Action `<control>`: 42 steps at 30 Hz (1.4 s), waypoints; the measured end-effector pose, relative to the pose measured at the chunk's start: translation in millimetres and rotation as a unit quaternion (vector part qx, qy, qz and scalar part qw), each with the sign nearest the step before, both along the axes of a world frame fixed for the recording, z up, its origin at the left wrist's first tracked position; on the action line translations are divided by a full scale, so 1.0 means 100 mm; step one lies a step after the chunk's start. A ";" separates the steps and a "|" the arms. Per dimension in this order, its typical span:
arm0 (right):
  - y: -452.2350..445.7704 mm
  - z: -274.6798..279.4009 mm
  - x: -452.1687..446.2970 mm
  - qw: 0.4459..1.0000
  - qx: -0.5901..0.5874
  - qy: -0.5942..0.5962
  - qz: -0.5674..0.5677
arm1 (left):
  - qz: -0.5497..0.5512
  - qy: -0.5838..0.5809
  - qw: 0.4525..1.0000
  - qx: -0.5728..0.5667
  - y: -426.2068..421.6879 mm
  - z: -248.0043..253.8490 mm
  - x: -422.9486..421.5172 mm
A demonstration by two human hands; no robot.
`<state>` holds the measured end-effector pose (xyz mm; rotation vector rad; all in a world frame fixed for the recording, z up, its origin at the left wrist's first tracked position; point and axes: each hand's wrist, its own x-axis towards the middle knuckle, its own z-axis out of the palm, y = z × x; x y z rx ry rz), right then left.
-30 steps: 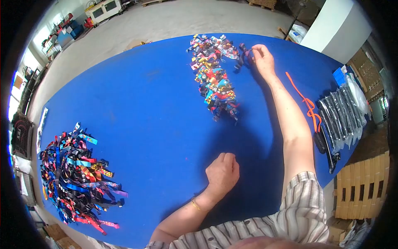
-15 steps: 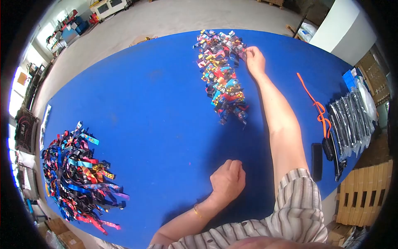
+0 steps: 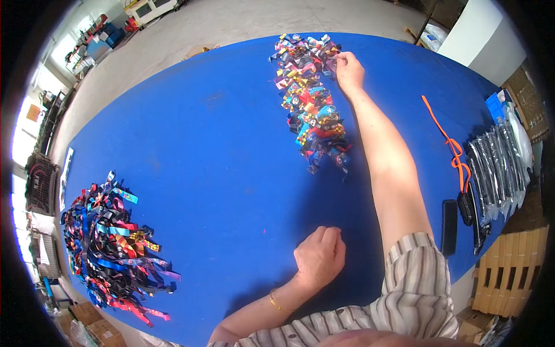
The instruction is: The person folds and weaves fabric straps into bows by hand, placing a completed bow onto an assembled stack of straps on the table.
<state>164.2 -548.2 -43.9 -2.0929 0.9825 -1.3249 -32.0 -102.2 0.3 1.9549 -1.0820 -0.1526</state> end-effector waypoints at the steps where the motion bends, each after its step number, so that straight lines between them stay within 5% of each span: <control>1: -0.02 -0.04 0.02 1.000 -0.006 -0.004 -0.003 | 0.000 0.000 1.000 0.001 0.00 0.00 0.00; 17: 0.34 0.07 -0.26 0.987 -0.116 0.089 0.060 | -0.001 -0.010 1.000 0.008 0.01 0.02 0.00; 42: 0.44 0.06 -0.30 0.965 -0.138 0.170 0.144 | -0.003 -0.011 1.000 -0.006 0.02 0.02 0.00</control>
